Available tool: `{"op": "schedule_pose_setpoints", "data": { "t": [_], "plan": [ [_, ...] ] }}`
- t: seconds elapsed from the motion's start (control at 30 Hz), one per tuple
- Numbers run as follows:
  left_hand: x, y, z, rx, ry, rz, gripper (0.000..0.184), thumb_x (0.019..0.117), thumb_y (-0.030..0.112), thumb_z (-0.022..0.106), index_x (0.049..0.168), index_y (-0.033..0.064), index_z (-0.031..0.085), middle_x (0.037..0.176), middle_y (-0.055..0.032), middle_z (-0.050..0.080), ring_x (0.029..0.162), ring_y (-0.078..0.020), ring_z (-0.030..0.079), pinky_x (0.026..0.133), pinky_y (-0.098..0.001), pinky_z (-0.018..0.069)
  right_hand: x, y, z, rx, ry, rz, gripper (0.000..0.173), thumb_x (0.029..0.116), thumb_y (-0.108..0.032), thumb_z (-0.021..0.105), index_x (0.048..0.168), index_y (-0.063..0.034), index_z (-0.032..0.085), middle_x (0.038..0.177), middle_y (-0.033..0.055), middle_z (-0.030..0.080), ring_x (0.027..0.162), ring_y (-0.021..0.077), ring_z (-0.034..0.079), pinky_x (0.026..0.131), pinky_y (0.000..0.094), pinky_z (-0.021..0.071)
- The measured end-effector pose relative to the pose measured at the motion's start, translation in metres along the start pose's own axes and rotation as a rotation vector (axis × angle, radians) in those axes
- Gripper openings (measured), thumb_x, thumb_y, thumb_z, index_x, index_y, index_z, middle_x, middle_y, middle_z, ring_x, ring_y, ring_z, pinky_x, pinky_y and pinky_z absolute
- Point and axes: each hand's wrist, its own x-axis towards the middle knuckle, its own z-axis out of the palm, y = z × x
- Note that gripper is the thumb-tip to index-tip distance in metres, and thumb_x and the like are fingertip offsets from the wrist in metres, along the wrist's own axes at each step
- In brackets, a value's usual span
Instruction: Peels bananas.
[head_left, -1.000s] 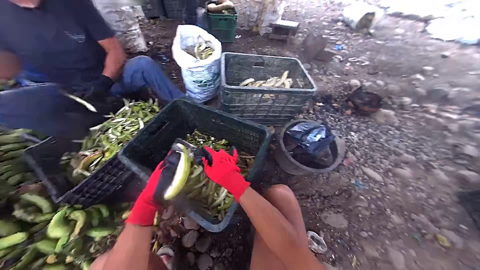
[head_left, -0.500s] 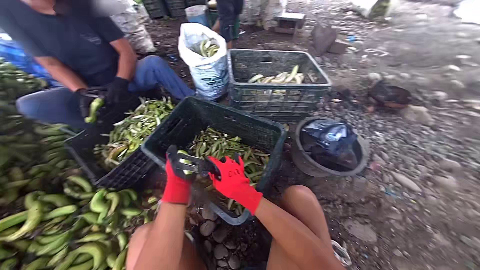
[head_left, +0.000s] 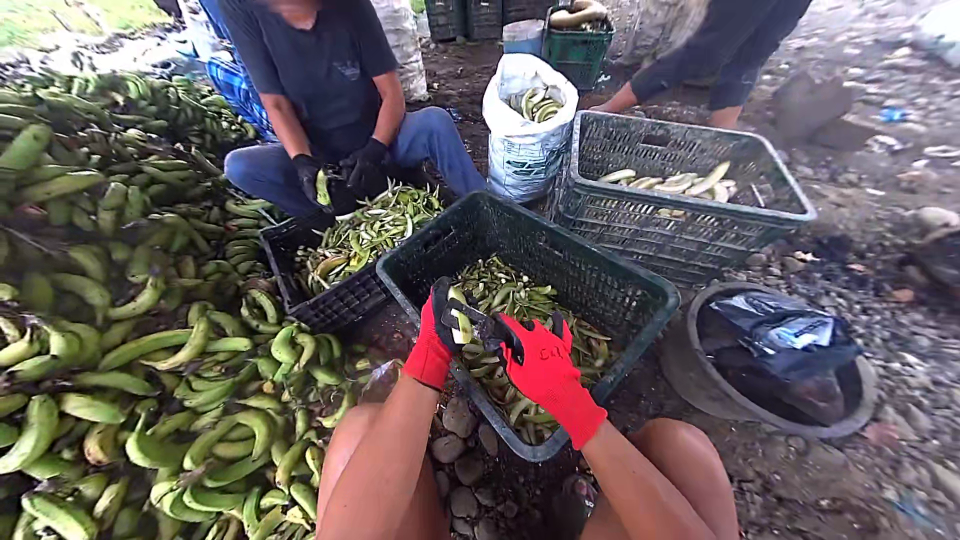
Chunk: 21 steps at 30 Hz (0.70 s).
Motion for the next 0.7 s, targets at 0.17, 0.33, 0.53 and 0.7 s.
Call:
{"op": "schedule_pose_setpoints", "data": {
  "t": [0.17,0.33,0.53,0.7],
  "plan": [
    [-0.014,0.006,0.016,0.348,-0.024,0.067,0.034,0.1121,0.02,0.03,0.122,0.004,0.058,0.086,-0.0025,0.061,0.072,-0.0065,0.06,0.068,-0.0248,0.0537,0.018,0.009,-0.01,0.098,-0.06,0.108,0.05,0.1093,-0.042,0.039,0.155,-0.0235,0.047,0.137,0.0139,0.065,0.135,0.0314,0.055,0.123,0.0628,0.0162],
    [-0.014,-0.001,0.011,0.637,-0.169,0.211,0.046,0.111,0.022,0.029,0.144,-0.0026,0.05,0.13,-0.0164,0.062,0.115,-0.0115,0.061,0.103,-0.0299,0.0485,0.028,0.019,-0.016,0.259,-0.05,0.15,0.052,0.111,-0.045,0.033,0.153,-0.021,0.05,0.143,0.0116,0.062,0.139,0.0276,0.052,0.124,0.0575,0.0208],
    [-0.022,-0.012,0.022,0.538,-0.231,0.256,0.047,0.1089,0.022,0.025,0.139,-0.0082,0.046,0.115,-0.0117,0.063,0.1,-0.0061,0.062,0.094,-0.0244,0.052,0.023,0.011,-0.019,0.142,0.064,0.136,0.051,0.1078,-0.034,0.043,0.157,-0.0221,0.044,0.143,0.0162,0.06,0.139,0.0327,0.052,0.124,0.062,0.0155],
    [-0.024,-0.009,0.026,0.489,-0.193,0.213,0.039,0.1098,0.02,0.029,0.128,-0.0046,0.053,0.089,-0.003,0.064,0.075,-0.0063,0.063,0.074,-0.0239,0.0565,0.024,0.013,-0.015,0.194,0.072,0.157,0.05,0.1095,-0.036,0.04,0.157,-0.0197,0.044,0.145,0.0157,0.059,0.141,0.0314,0.05,0.124,0.0592,0.0165]
  ]
}}
